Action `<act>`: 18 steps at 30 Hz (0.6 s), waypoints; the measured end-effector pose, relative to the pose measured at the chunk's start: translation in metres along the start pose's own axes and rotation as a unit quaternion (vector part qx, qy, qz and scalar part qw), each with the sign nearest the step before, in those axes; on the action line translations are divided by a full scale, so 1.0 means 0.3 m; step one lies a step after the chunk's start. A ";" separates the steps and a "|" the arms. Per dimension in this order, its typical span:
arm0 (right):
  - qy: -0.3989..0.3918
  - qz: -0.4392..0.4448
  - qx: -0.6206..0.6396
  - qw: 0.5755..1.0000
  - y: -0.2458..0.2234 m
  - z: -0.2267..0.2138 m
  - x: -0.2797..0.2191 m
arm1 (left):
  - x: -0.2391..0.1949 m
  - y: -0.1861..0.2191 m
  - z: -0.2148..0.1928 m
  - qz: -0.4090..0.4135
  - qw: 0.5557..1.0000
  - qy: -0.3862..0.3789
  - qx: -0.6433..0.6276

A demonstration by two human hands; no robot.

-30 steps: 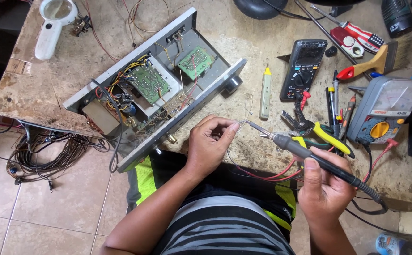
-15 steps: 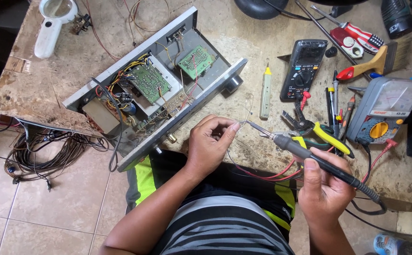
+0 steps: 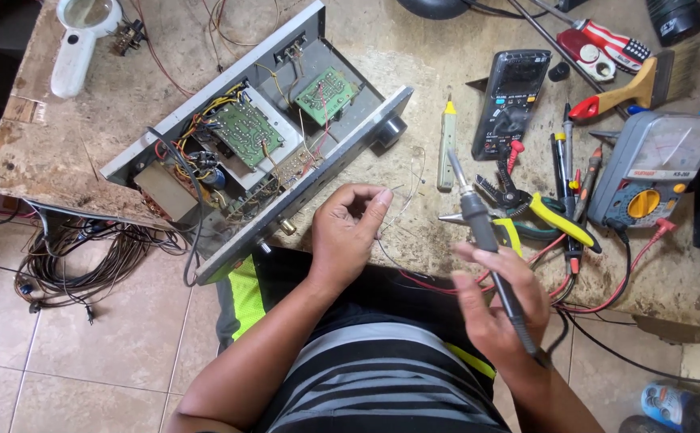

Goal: The person removes a circuit board from a metal chassis, strips a wire with pliers, and solders the wire to the board using a soldering iron. The person then places the board back into the chassis.

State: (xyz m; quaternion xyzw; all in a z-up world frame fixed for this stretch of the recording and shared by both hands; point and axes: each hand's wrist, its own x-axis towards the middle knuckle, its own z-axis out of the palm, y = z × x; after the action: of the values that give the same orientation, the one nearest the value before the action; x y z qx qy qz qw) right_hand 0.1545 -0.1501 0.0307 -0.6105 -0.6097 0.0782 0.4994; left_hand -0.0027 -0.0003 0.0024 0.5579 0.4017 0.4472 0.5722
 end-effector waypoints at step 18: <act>-0.041 -0.041 -0.013 0.998 -0.068 0.069 0.047 | -0.033 0.002 -0.003 0.002 0.997 0.048 0.053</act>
State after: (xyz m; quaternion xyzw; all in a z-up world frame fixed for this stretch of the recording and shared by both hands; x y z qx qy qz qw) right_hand 0.1299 -0.1328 0.0422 -0.5879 -0.6549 0.0750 0.4688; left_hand -0.0063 -0.0097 0.0026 0.5664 0.4506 0.4527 0.5208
